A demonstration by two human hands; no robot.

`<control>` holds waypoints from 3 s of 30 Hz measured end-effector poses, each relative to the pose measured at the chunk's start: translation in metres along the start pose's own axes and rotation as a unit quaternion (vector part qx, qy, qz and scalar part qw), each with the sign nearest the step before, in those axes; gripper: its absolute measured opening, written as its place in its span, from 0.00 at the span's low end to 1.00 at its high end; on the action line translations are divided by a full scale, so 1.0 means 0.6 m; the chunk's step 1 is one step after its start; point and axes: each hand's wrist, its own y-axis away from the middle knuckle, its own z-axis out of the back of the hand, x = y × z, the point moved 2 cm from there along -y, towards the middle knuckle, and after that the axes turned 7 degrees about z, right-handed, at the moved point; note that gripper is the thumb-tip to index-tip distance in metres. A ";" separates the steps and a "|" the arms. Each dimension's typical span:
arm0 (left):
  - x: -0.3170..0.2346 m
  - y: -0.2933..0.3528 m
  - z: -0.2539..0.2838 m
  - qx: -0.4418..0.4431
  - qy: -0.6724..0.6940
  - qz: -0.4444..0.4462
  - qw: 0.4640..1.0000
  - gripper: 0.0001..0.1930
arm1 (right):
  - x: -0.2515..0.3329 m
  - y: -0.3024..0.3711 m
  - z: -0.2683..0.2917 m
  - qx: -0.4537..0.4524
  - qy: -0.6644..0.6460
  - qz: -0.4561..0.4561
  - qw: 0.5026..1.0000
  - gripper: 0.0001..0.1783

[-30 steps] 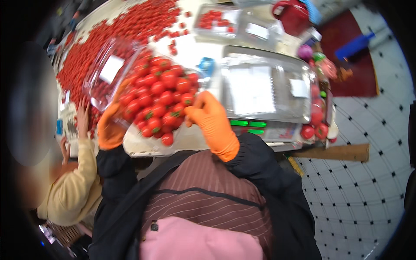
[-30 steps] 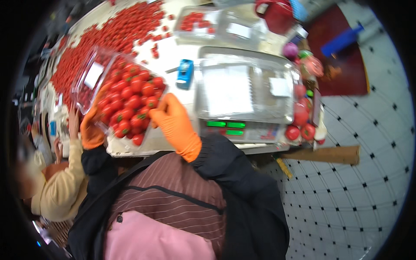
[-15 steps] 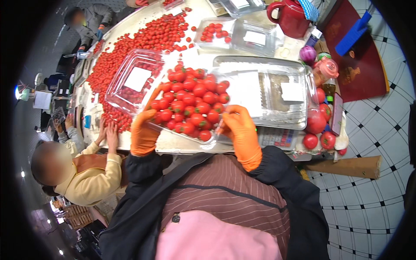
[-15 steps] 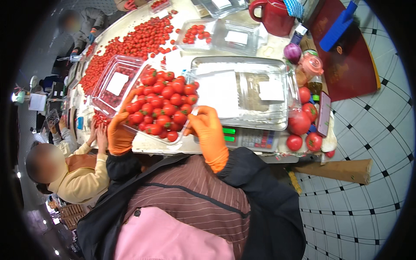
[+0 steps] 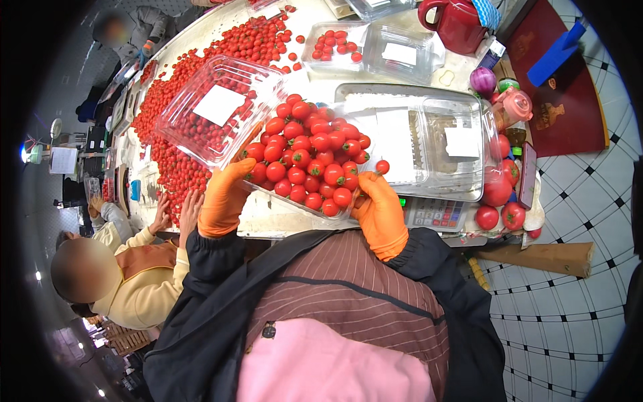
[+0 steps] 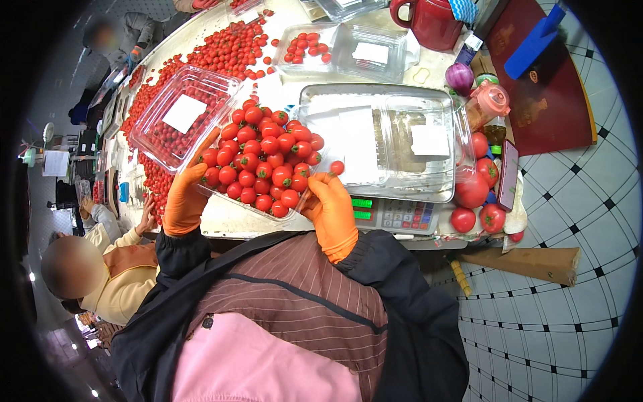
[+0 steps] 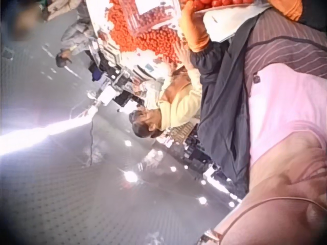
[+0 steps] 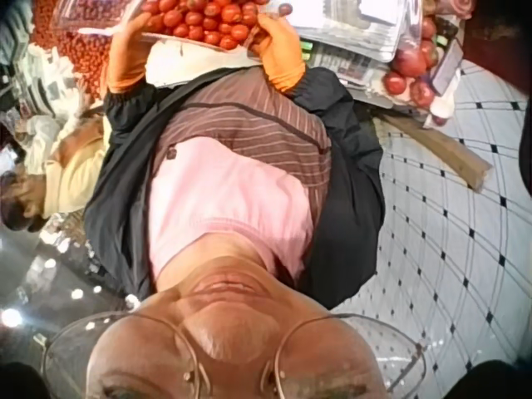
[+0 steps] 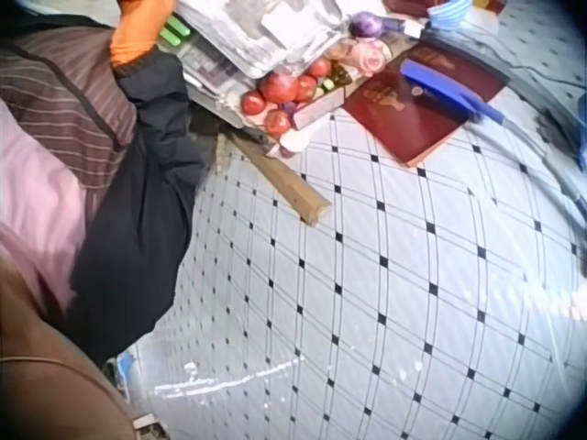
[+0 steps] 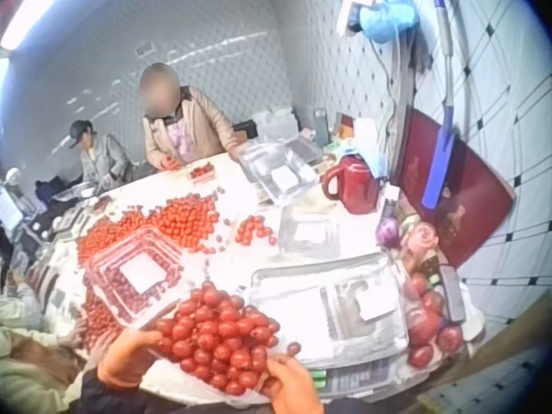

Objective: The person sorts cherry tomatoes on a table, places them into clear plastic containers, weighs the containers on a digital scale, and applies labels. The person also uses a handheld label printer to generate labels and places them on the containers.

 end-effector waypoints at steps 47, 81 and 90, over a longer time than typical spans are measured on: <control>-0.027 -0.022 -0.037 0.101 0.086 -0.022 0.991 0.36 | 0.436 0.082 0.413 -0.437 0.588 0.460 0.501 0.22; 0.001 0.008 -0.017 0.071 0.086 -0.014 0.994 0.40 | 0.515 0.033 0.474 -0.379 0.766 0.111 0.507 0.53; 0.005 0.004 0.002 0.053 0.080 -0.011 0.995 0.39 | 0.496 0.082 0.458 -0.360 0.766 0.289 0.448 0.57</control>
